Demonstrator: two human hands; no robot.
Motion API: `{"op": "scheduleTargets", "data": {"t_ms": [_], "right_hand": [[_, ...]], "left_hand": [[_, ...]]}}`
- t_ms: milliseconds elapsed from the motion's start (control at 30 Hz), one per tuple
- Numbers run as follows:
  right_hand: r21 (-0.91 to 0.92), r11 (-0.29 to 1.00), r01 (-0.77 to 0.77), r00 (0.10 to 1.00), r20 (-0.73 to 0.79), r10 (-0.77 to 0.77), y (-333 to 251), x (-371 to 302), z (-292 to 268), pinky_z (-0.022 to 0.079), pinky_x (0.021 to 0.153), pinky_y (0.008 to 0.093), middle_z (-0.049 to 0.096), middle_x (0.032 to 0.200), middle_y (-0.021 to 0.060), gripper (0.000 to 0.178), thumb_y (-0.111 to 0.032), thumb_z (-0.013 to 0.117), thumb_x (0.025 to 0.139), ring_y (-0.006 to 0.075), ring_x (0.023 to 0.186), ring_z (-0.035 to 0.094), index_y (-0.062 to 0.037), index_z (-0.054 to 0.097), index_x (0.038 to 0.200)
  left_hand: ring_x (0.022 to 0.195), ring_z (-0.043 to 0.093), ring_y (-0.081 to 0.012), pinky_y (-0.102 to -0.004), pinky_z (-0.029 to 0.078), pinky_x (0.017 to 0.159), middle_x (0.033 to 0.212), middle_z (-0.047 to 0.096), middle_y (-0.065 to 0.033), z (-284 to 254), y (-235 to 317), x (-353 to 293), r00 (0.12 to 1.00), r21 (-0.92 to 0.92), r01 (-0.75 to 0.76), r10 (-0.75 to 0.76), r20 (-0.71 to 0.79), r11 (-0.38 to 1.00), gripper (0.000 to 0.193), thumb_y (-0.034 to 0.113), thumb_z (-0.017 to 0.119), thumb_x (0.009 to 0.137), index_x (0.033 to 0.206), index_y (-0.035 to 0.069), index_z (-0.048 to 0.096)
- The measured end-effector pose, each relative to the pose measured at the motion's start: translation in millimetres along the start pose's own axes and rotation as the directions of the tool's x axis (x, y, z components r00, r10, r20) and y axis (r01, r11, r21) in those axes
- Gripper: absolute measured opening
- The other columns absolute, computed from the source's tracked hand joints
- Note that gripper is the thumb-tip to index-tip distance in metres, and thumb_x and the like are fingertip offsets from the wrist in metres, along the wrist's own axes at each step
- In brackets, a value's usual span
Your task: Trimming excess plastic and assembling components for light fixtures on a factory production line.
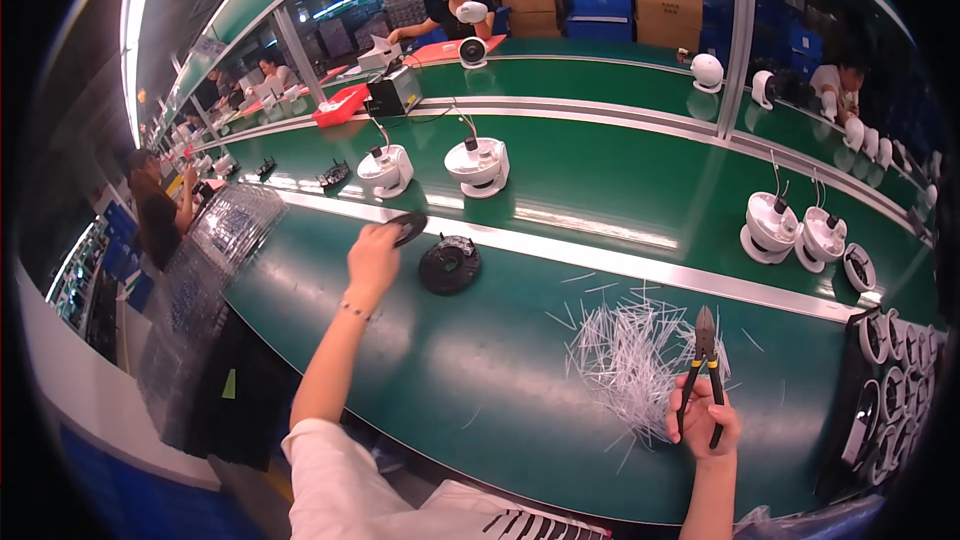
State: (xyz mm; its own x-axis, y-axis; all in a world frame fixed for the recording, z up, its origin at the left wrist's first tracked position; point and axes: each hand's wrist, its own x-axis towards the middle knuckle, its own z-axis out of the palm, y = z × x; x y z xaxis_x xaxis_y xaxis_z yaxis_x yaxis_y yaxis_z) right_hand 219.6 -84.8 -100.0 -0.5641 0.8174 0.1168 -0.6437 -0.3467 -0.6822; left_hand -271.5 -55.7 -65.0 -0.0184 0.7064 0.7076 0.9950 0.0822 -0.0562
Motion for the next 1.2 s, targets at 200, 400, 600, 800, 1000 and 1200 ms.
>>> {"op": "scheduleTargets", "data": {"t_ms": [200,400,600,800,1000,1200], "right_hand": [[0.008,0.999,-0.039,0.998,0.046,0.039,7,1,9,0.044,0.049,0.0285,0.053,0.087,0.0184,0.058,-0.023,0.052,0.069,0.0258,0.064,0.056,0.0123,0.039,0.112],[0.039,0.999,-0.031,0.999,0.025,0.03,8,6,3,0.044,0.049,0.0289,0.053,0.089,0.0176,0.057,-0.022,0.053,0.07,0.0257,0.064,0.056,0.0115,0.039,0.113],[0.064,0.997,-0.048,0.999,0.012,0.047,7,8,-3,0.043,0.05,0.0294,0.053,0.09,0.0168,0.055,-0.021,0.053,0.071,0.0255,0.064,0.055,0.0104,0.04,0.114],[0.008,0.998,-0.067,0.998,0.016,0.067,9,17,-8,0.043,0.05,0.0294,0.054,0.09,0.0158,0.054,-0.021,0.052,0.072,0.0251,0.064,0.055,0.01,0.039,0.115],[0.008,1.0,-0.027,1.0,0.005,0.027,8,12,-9,0.043,0.051,0.0296,0.053,0.091,0.0162,0.056,-0.023,0.052,0.072,0.0247,0.064,0.054,0.0097,0.039,0.115],[0.096,0.985,-0.143,0.977,0.175,0.125,2,6,-15,0.045,0.061,0.0332,0.051,0.098,0.0173,0.063,-0.028,0.051,0.073,0.0284,0.077,0.056,0.0095,0.034,0.12]], "left_hand": [[0.091,0.052,-0.0274,-0.0362,0.045,0.075,0.091,0.059,-0.0081,-2,-59,-72,0.951,0.097,0.176,-0.195,0.239,0.98,0.028,-0.001,0.059,0.058,0.086,0.004,0.058],[0.106,0.044,-0.0333,-0.0388,0.035,0.093,0.108,0.052,-0.0188,-31,-42,-44,0.748,0.099,0.094,-0.136,0.65,0.991,0.046,0.007,0.064,0.062,0.105,0.002,0.051],[0.081,0.06,-0.018,-0.0307,0.05,0.065,0.094,0.06,-0.0119,24,66,73,0.948,-0.597,0.268,-0.097,0.303,0.756,0.026,0.015,0.056,0.078,0.099,0.0,0.057],[0.098,0.048,-0.033,-0.0409,0.048,0.074,0.123,0.033,-0.0211,178,81,132,0.347,-0.322,0.456,-0.168,0.923,-0.83,0.068,0.045,0.044,0.083,0.122,-0.007,0.023],[0.091,0.053,-0.031,-0.0403,0.051,0.071,0.107,0.048,-0.0175,202,100,138,0.433,-0.534,0.332,-0.377,0.819,-0.777,0.036,0.003,0.032,0.079,0.114,0.004,0.041],[0.1,0.051,-0.0329,-0.0398,0.051,0.079,0.115,0.043,-0.0202,124,163,96,0.721,-0.618,0.583,-0.015,0.693,-0.528,0.041,-0.006,0.036,0.078,0.119,-0.003,0.032]]}}
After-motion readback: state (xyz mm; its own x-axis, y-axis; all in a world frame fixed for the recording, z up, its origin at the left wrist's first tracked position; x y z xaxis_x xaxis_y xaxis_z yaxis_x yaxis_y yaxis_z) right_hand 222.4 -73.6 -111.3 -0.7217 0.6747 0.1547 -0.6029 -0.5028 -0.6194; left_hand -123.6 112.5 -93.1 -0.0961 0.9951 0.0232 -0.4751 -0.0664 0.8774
